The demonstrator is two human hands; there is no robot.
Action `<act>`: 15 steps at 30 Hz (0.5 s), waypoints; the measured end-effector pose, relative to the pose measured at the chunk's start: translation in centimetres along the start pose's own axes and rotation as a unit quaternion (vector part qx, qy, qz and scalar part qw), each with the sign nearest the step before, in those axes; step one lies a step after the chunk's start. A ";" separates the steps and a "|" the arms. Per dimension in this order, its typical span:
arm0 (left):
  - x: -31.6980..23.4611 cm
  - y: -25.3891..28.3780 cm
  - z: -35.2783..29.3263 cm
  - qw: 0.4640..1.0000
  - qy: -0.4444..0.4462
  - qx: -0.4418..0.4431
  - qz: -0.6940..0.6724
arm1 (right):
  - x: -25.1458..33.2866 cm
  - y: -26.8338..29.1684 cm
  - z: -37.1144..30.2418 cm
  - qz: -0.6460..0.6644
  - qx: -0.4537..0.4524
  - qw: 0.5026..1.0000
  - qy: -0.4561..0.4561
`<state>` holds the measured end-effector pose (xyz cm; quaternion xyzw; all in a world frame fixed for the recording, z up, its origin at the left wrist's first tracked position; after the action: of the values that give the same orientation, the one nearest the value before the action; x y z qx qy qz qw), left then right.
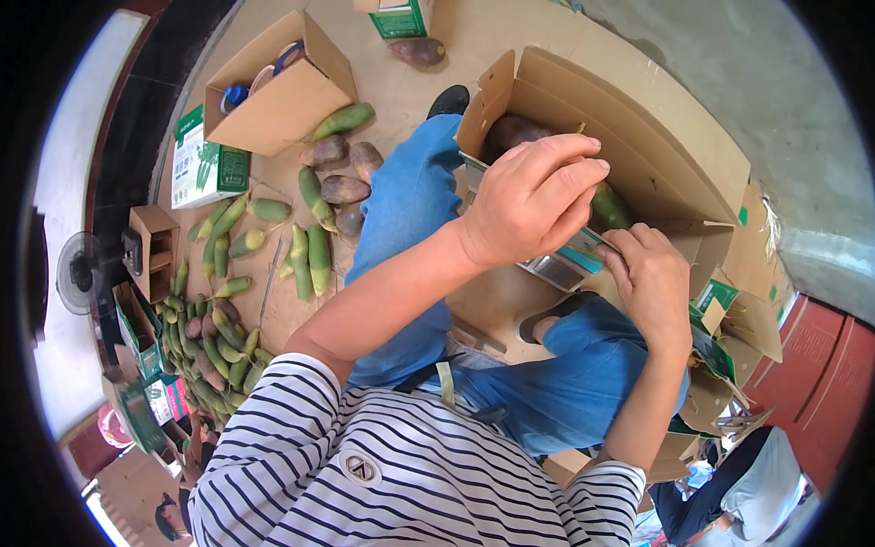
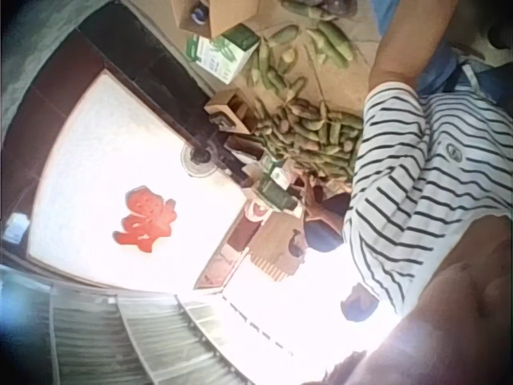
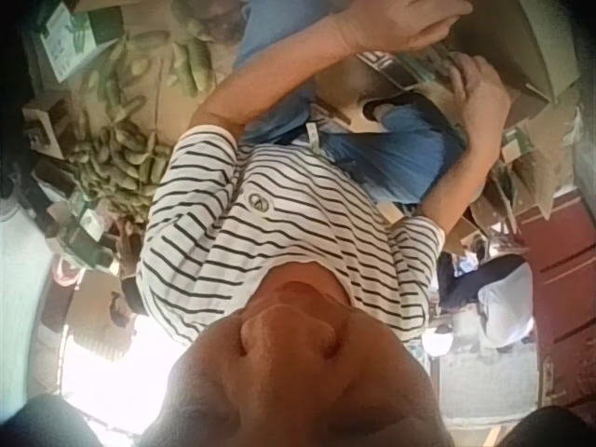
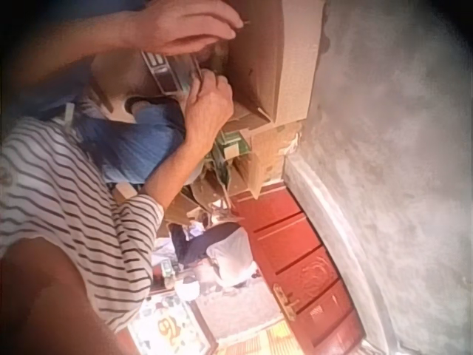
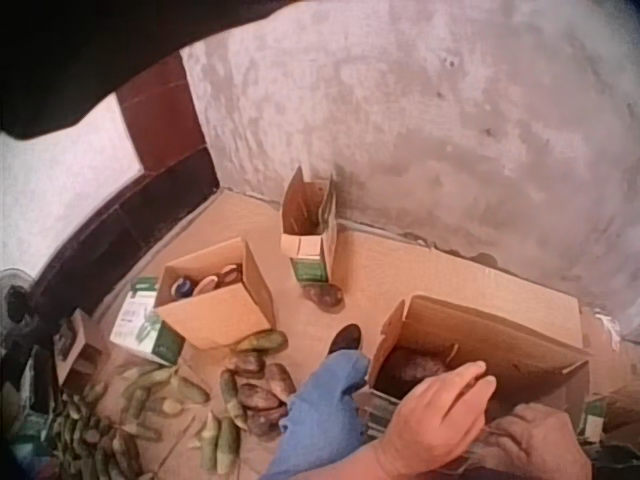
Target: Weighing and packing produce into cardboard boxes.
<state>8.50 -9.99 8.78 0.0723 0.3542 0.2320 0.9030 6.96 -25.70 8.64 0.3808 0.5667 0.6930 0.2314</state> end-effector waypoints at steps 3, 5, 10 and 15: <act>0.1 -0.1 0.0 1.000 0.005 0.000 0.001 | 0.0 0.0 -0.1 -0.006 0.000 1.000 0.003; 0.2 -0.2 0.1 1.000 0.007 0.000 0.001 | 0.0 0.0 -0.1 -0.011 -0.002 1.000 0.005; 0.3 -0.3 0.1 1.000 0.009 -0.005 0.005 | 0.2 0.1 0.0 -0.007 -0.009 1.000 0.010; 0.4 -0.3 0.2 1.000 0.013 -0.002 0.006 | 0.2 0.2 0.0 -0.010 -0.006 1.000 0.005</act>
<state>9.03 -10.11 8.63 0.0700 0.3653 0.2390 0.8970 6.84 -25.64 8.84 0.3699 0.5672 0.6964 0.2376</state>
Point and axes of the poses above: each hand's wrist, its own z-axis towards the middle knuckle, its own y-axis out of the back of the hand, x = y × z, the point moved 6 cm from there along z, towards the middle knuckle, and after that the axes turned 12 degrees about y, right-handed, at the moved point
